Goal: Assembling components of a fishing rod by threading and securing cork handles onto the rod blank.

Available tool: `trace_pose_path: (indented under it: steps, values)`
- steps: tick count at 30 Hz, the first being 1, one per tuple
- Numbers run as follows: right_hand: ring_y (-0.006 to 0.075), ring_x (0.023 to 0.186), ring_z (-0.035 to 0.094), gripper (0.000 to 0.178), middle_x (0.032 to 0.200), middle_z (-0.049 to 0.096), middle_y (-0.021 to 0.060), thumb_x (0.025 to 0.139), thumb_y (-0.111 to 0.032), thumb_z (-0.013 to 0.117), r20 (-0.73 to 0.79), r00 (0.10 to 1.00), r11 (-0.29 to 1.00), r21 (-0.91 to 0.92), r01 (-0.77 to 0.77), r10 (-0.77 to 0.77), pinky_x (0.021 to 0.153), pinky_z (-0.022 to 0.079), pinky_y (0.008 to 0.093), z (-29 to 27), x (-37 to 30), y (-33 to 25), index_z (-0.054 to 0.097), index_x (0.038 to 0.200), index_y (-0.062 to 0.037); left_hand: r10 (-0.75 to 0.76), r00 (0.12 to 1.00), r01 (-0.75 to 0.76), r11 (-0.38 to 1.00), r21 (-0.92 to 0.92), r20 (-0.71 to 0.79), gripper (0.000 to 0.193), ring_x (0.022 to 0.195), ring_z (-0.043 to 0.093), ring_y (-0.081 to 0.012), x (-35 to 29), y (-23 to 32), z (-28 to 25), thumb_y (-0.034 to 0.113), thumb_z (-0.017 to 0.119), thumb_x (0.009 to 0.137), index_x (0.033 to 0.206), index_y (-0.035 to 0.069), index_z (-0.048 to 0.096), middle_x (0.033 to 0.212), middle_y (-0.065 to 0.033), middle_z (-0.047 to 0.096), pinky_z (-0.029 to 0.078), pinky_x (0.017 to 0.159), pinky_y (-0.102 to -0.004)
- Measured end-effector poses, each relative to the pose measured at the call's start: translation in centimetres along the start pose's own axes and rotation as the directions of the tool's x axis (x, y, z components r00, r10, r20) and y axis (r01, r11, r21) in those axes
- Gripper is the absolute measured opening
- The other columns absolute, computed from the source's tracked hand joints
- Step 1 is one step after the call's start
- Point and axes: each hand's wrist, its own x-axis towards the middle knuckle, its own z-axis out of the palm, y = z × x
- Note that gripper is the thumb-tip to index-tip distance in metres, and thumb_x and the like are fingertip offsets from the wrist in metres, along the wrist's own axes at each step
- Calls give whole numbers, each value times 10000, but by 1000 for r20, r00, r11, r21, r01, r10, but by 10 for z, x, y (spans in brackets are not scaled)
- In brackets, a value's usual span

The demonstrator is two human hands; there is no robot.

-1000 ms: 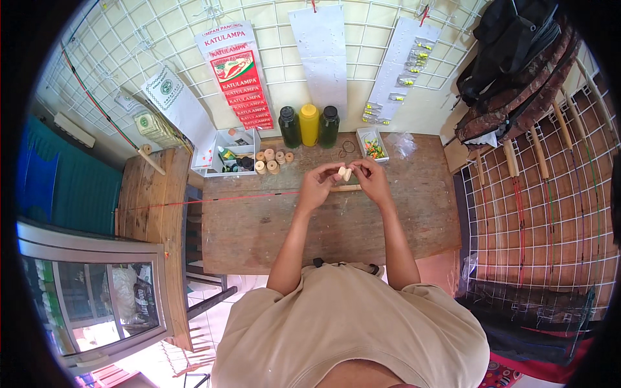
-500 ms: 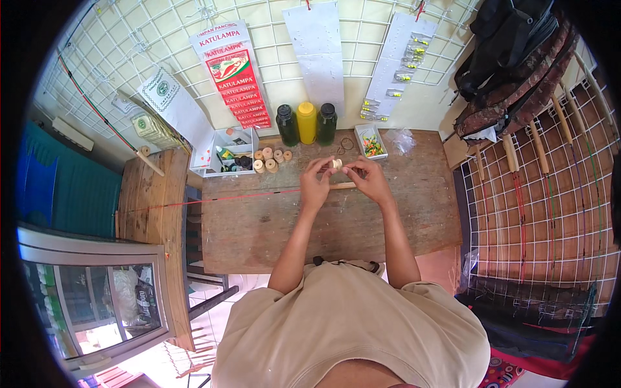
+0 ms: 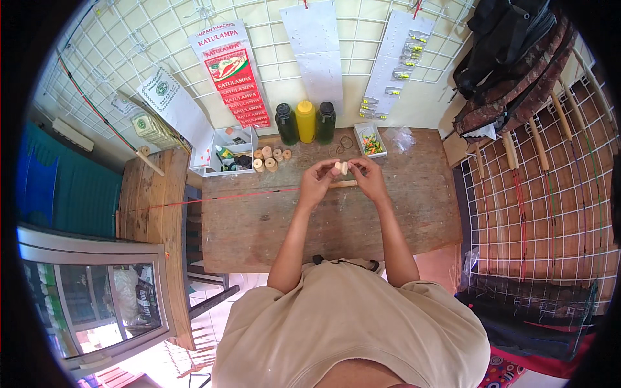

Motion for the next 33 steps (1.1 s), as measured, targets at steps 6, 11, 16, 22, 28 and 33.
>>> trace_pose_path:
  steps: [6,11,16,22,28,33]
  values:
    - [203,782,574,154,818,637,92,833,-178,664,57,997,996,-71,-46,50,632,437,308,0,-6,-1,677,913,-48,6,976,-28,995,-97,-218,294,916,601,-120,5,0,11,140,644,882,1130,-7,590,1036,-77,636,478,823,-248]
    - [141,763,553,101,823,585,43,848,-119,643,229,973,996,-90,-8,29,654,426,274,-5,-4,-14,648,884,-25,130,929,-143,990,-11,-346,278,909,610,-129,8,-16,9,75,652,863,1123,-1,586,1019,-80,631,486,815,-247]
    - [219,766,560,108,814,565,72,841,-138,630,152,987,998,-42,51,-44,639,427,303,-9,1,-17,632,866,-33,220,964,-153,921,357,-153,304,898,626,-146,3,-11,8,21,658,826,1126,30,613,1055,-102,620,502,771,-262]
    - [212,756,563,114,817,557,71,839,-139,629,117,992,997,-52,62,-56,648,427,298,-9,2,-16,619,858,-27,238,971,-201,881,429,-32,303,826,637,-206,3,-8,5,39,642,813,1115,51,632,1079,-111,620,494,756,-294]
    - [175,747,557,117,810,562,53,833,-139,635,93,995,999,-28,22,-20,654,420,277,-9,1,-11,632,852,-23,122,993,-111,920,375,-5,293,814,630,-182,0,1,8,39,638,817,1110,60,638,1080,-95,624,490,743,-290]
    - [114,749,541,128,820,580,21,829,-148,656,134,985,991,69,-117,107,663,413,254,-11,1,0,663,887,-34,65,998,-59,931,359,-5,282,813,622,-168,1,1,5,31,624,830,1109,73,644,1096,-76,617,494,743,-290]
